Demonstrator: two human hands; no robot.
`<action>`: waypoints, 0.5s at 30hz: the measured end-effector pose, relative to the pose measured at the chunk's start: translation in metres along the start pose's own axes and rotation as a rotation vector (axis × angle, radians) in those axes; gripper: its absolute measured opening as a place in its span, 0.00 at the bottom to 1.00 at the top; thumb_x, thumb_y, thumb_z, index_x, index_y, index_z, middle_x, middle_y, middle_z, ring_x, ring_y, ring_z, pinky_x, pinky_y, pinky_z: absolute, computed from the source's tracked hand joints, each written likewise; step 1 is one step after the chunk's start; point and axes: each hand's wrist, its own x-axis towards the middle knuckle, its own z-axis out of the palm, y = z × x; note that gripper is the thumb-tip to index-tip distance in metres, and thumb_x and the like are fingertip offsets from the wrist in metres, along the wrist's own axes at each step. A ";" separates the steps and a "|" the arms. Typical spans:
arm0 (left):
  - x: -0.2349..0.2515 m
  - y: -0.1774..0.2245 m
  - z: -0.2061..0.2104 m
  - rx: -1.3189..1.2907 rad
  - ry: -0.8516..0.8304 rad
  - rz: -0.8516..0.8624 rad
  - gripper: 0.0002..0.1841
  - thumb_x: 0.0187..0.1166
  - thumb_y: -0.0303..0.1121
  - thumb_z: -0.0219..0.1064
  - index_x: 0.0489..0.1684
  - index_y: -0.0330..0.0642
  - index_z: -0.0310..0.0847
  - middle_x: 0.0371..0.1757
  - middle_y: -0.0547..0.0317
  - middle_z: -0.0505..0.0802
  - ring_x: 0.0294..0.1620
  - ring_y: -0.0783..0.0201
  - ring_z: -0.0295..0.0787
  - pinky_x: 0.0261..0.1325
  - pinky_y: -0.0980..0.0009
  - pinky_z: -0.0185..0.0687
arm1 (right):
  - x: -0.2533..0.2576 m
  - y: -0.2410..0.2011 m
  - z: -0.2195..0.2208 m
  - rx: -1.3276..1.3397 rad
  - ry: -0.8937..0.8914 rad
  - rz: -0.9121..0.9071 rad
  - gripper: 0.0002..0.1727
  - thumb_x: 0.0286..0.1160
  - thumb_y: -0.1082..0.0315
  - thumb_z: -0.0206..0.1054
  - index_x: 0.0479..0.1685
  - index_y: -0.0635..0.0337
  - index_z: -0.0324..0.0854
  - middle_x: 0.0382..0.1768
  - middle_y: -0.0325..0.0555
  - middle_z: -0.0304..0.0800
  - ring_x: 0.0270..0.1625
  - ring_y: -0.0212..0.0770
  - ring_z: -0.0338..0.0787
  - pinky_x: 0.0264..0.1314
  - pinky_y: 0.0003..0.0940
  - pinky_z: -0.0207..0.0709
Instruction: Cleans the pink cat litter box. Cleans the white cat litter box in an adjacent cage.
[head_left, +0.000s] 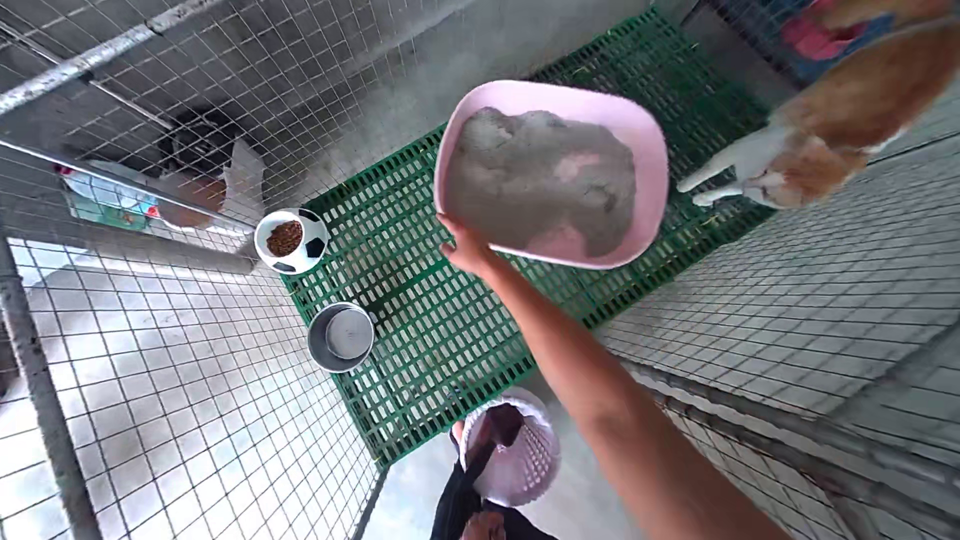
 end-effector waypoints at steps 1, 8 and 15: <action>0.003 0.009 -0.003 -0.078 0.024 0.024 0.16 0.86 0.29 0.61 0.62 0.26 0.85 0.62 0.33 0.91 0.67 0.42 0.87 0.76 0.45 0.76 | -0.018 -0.007 0.001 0.042 -0.002 0.005 0.35 0.79 0.71 0.70 0.87 0.65 0.67 0.88 0.63 0.66 0.88 0.60 0.69 0.89 0.56 0.64; 0.022 0.076 -0.049 -0.592 0.157 0.076 0.15 0.87 0.25 0.60 0.61 0.20 0.81 0.57 0.35 0.91 0.58 0.54 0.88 0.68 0.58 0.81 | -0.157 0.058 -0.037 -0.186 -0.058 0.452 0.25 0.84 0.60 0.68 0.69 0.74 0.81 0.70 0.74 0.82 0.79 0.70 0.76 0.86 0.63 0.63; 0.023 0.054 -0.050 -0.607 0.177 -0.032 0.15 0.89 0.26 0.56 0.61 0.23 0.80 0.55 0.41 0.91 0.52 0.62 0.86 0.58 0.66 0.80 | -0.204 0.044 0.027 -0.102 0.045 0.229 0.17 0.85 0.71 0.62 0.63 0.73 0.86 0.63 0.70 0.87 0.73 0.68 0.82 0.79 0.61 0.72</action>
